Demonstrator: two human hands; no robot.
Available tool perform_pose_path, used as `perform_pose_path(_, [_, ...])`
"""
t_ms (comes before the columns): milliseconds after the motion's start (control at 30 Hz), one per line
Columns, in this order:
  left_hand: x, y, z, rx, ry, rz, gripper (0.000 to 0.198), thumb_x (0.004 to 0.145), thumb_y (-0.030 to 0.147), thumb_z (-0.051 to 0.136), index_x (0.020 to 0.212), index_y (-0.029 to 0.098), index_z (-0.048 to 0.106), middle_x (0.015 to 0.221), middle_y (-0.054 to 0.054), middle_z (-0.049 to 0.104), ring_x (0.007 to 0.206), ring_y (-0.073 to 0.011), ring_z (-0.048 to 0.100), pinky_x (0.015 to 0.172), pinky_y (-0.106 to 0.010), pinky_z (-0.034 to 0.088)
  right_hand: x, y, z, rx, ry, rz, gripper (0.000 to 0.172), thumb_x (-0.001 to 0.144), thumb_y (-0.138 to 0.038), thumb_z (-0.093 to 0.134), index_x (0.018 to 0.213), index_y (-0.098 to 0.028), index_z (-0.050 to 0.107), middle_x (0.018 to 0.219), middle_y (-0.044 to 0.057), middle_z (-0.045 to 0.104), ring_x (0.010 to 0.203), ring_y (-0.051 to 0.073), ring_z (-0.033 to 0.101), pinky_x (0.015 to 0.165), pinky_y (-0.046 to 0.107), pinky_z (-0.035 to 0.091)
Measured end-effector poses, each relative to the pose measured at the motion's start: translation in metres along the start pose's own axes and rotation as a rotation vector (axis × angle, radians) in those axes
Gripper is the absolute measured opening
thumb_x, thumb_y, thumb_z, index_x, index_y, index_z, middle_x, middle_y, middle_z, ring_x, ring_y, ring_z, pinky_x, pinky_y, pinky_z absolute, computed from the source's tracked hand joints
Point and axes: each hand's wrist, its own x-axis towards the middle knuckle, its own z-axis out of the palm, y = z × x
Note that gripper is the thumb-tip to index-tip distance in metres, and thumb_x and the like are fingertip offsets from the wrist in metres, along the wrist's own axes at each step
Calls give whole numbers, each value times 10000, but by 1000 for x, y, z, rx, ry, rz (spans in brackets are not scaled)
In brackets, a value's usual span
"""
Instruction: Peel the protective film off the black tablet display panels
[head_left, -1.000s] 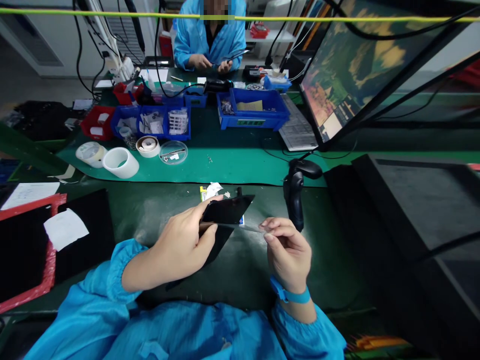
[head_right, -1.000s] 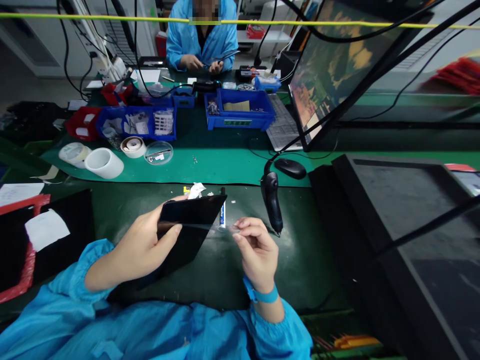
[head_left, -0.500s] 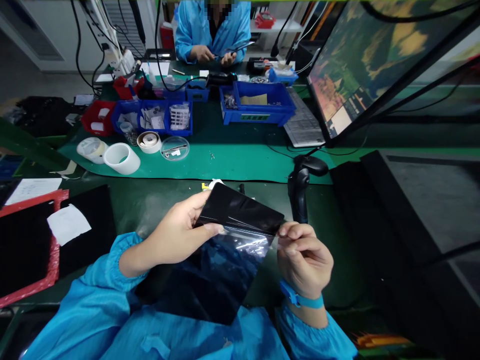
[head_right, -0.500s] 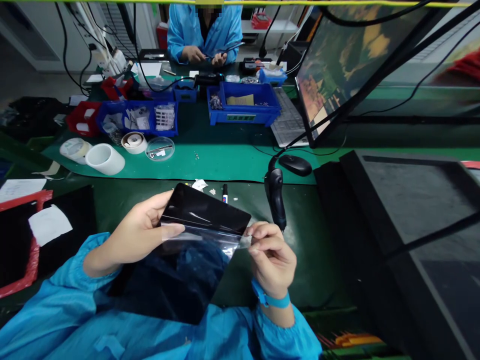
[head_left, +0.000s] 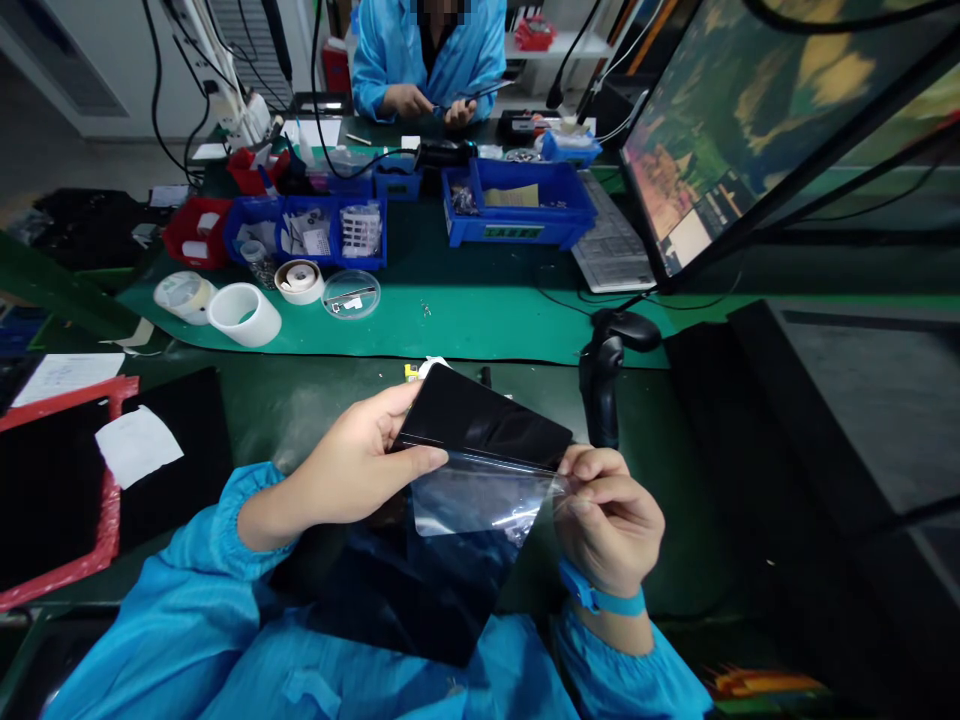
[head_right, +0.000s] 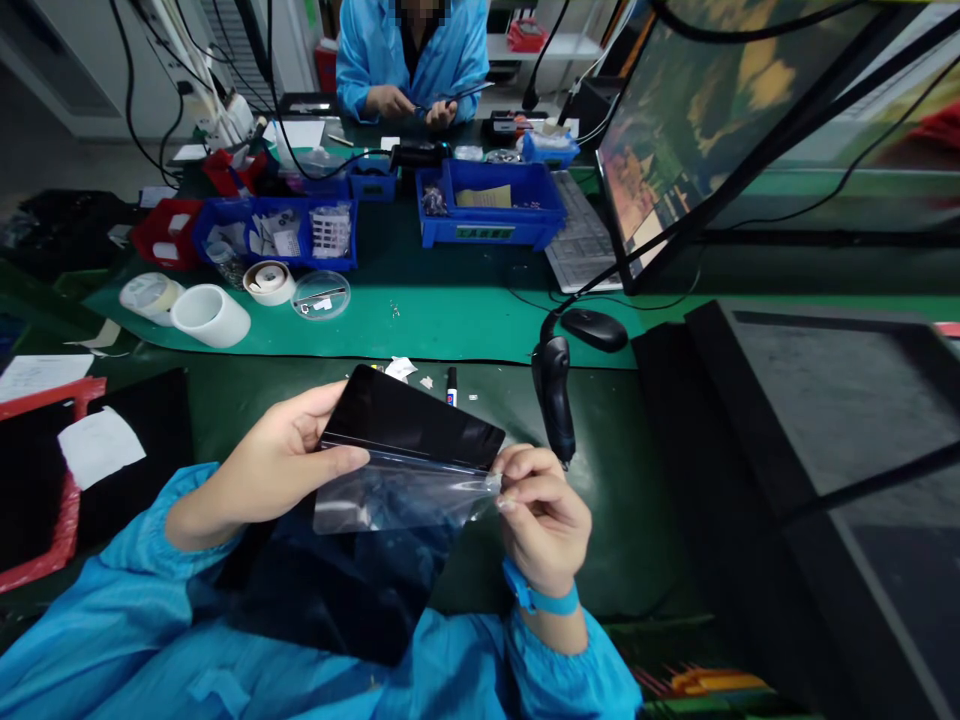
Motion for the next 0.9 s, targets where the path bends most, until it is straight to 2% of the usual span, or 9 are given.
perform_pose_path(233, [-1, 2, 0, 21, 12, -7, 532, 942, 143, 725, 1460, 191, 615, 1380, -113, 712, 1245, -269, 712, 998, -342, 639, 0, 0, 1, -16, 17, 28, 163, 815, -287, 847, 725, -241, 719, 807, 24, 589, 790, 193, 609, 710, 385, 533])
perform_pose_path(367, [-2, 2, 1, 30, 15, 24, 535, 941, 155, 730, 1461, 190, 609, 1362, -116, 721, 1228, -265, 722, 1011, -356, 642, -1, 2, 1, 13, 0, 30, 129, 829, -264, 838, 761, -240, 731, 833, 26, 591, 811, 192, 615, 734, 388, 538])
perform_pose_path(600, [-4, -2, 1, 69, 35, 77, 542, 942, 205, 757, 1465, 209, 615, 1329, -117, 735, 1178, -259, 742, 1002, -364, 648, 0, 1, 3, 2, 39, 73, 193, 820, -307, 852, 716, -234, 707, 821, 25, 592, 776, 179, 608, 719, 381, 551])
perform_pose_path(767, [-10, -2, -1, 314, 82, 102, 483, 973, 281, 736, 1442, 220, 640, 1213, -93, 773, 992, -222, 772, 877, -313, 658, 1, 1, 4, 26, 34, 84, 154, 814, -272, 853, 732, -235, 728, 827, 25, 609, 761, 165, 606, 683, 339, 542])
perform_pose_path(900, [-12, 1, -3, 448, 24, 159, 415, 1015, 278, 669, 1429, 237, 656, 1181, -74, 776, 982, -215, 763, 863, -296, 632, 0, 2, 1, -46, 66, 109, 188, 785, -304, 878, 705, -229, 725, 781, 36, 621, 754, 172, 599, 604, 288, 504])
